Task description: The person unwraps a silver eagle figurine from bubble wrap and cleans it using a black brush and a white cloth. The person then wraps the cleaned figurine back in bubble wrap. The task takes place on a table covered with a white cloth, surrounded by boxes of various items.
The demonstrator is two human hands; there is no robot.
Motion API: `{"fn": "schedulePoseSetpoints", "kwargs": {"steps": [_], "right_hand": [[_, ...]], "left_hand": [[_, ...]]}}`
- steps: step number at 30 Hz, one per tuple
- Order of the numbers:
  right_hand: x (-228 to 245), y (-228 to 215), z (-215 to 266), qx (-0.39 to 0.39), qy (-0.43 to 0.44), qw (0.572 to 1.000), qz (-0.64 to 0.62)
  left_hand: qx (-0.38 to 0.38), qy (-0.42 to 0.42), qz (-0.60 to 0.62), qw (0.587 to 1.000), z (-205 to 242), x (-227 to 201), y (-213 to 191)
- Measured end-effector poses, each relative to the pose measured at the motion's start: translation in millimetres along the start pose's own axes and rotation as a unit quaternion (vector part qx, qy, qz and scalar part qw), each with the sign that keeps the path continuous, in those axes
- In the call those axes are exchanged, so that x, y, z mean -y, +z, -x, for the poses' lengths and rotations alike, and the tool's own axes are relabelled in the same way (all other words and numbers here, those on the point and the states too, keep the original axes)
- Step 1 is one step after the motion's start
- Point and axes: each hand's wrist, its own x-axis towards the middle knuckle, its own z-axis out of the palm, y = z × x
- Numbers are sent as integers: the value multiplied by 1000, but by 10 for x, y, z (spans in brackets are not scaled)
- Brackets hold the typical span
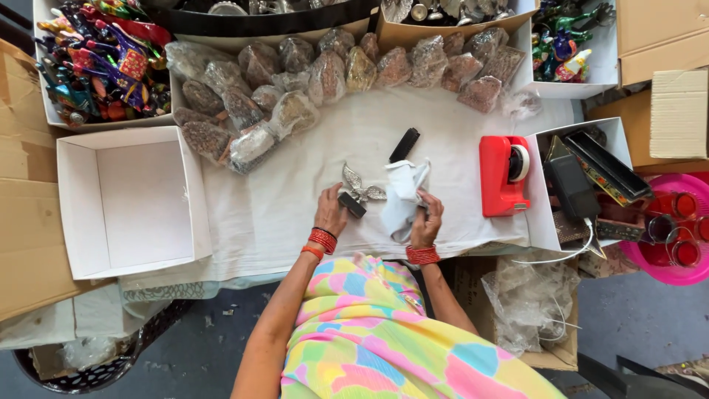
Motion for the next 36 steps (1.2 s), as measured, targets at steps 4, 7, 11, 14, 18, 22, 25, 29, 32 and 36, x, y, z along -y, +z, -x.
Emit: {"fn": "schedulePoseSetpoints", "kwargs": {"steps": [4, 7, 11, 14, 18, 22, 25, 29, 32, 36], "right_hand": [[90, 427, 82, 69, -67, 994, 41], [-131, 767, 235, 312, -187, 920, 147], [133, 836, 290, 389, -207, 872, 213], [232, 590, 333, 394, -218, 862, 232], [224, 290, 362, 411, -239, 838, 268], [331, 429, 253, 442, -253, 803, 311], [333, 778, 155, 466, -266, 775, 334], [277, 1067, 91, 454, -296, 764, 350], [311, 907, 119, 440, -308, 772, 339], [305, 442, 330, 443, -290, 779, 336]], "left_hand": [[-9, 13, 20, 1000, 92, 20, 153], [-2, 0, -68, 998, 161, 532, 574], [0, -25, -79, 997, 145, 541, 546], [0, -39, -54, 998, 172, 367, 417], [2, -39, -9, 999, 111, 168, 242], [13, 7, 11, 1000, 117, 140, 69], [23, 53, 1, 998, 152, 356, 138], [29, 44, 23, 998, 137, 395, 110], [29, 22, 41, 998, 143, 525, 212], [35, 22, 46, 998, 151, 432, 118]]}}
